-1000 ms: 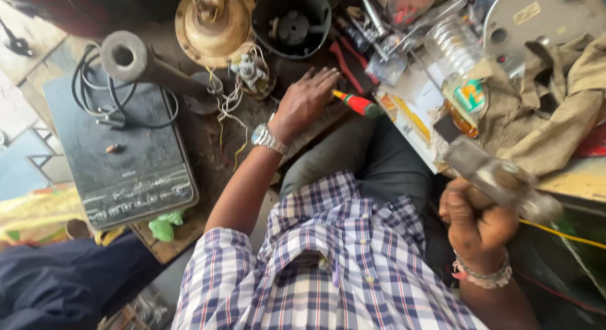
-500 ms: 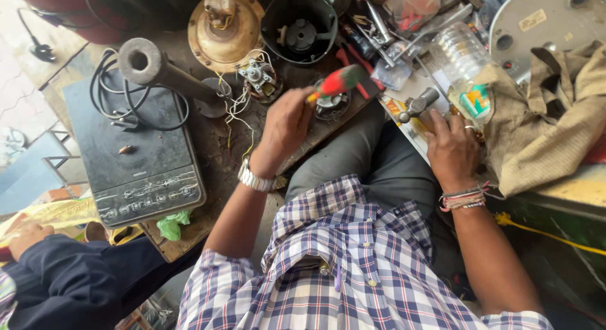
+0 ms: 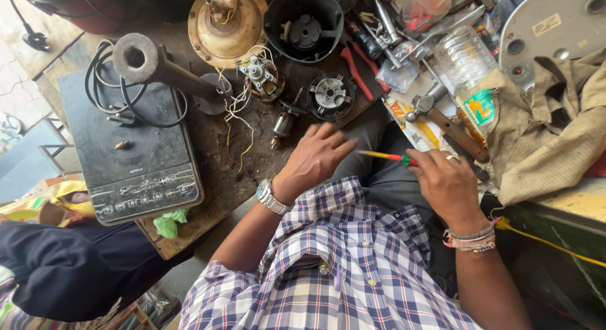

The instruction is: The person disassembles a small electric motor, removes the rotor, and uses a screwdriver to adjust internal components. They also handle a stack of paper currency and a small wooden block during the process.

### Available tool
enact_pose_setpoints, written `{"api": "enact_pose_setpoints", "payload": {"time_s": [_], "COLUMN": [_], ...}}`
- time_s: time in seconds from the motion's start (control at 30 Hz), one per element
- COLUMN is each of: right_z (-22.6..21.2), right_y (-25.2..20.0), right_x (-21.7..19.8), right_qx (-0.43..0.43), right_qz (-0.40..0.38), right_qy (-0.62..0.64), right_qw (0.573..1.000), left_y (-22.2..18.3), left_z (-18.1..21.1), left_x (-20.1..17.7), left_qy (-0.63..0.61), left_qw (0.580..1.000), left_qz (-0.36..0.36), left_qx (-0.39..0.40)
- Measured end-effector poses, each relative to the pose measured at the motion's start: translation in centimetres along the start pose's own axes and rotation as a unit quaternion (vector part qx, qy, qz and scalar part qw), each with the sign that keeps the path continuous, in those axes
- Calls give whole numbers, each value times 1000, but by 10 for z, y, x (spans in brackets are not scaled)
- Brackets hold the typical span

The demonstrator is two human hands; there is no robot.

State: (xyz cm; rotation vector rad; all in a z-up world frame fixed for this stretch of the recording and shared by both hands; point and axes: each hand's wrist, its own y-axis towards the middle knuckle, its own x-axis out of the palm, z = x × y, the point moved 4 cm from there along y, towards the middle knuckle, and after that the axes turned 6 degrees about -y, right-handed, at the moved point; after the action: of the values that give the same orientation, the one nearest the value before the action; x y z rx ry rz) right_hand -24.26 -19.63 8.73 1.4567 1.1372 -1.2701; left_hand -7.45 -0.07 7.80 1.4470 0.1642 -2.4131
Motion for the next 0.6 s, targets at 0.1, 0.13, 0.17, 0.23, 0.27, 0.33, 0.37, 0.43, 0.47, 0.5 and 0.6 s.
{"api": "enact_pose_setpoints", "payload": {"time_s": [0.1, 0.13, 0.17, 0.23, 0.27, 0.33, 0.37, 0.43, 0.47, 0.5, 0.6], "right_z": [22, 30, 37, 47, 50, 38, 26, -6, -24, -42, -77], "right_y": [0, 3, 8, 25, 35, 51, 61, 78, 83, 91, 124], "right_x": [13, 16, 18, 22, 21, 14, 12, 20, 26, 33, 53], "right_qx": [92, 115, 136, 148, 153, 111, 88, 52, 12, -28, -63], "right_qz": [26, 41, 57, 77, 89, 123, 141, 122, 118, 114, 115], "right_qy": [44, 39, 34, 50, 59, -82, -152, -137, -65, 8, 77], "right_qw": [994, 992, 988, 985, 982, 983, 974, 982, 991, 993, 988], "left_y": [-1, -3, -6, -16, -21, -33, -40, -57, -65, -71, -81], "left_z": [-2, -10, -18, -31, -39, -48, -53, -67, -72, -76, -86], "left_x": [-22, -22, -20, -11, -5, 7, 13, 27, 36, 44, 60], "left_qy": [35, 19, 4, 17, 25, 44, 54, 62, 62, 69, 89], "left_qw": [966, 960, 951, 939, 932, 928, 925, 921, 920, 919, 920], "left_qz": [255, 280, 305, 326, 337, 341, 345, 332, 323, 321, 316], "left_qx": [16, -18, -53, -106, -132, -142, -148, -192, -213, -217, -213]}}
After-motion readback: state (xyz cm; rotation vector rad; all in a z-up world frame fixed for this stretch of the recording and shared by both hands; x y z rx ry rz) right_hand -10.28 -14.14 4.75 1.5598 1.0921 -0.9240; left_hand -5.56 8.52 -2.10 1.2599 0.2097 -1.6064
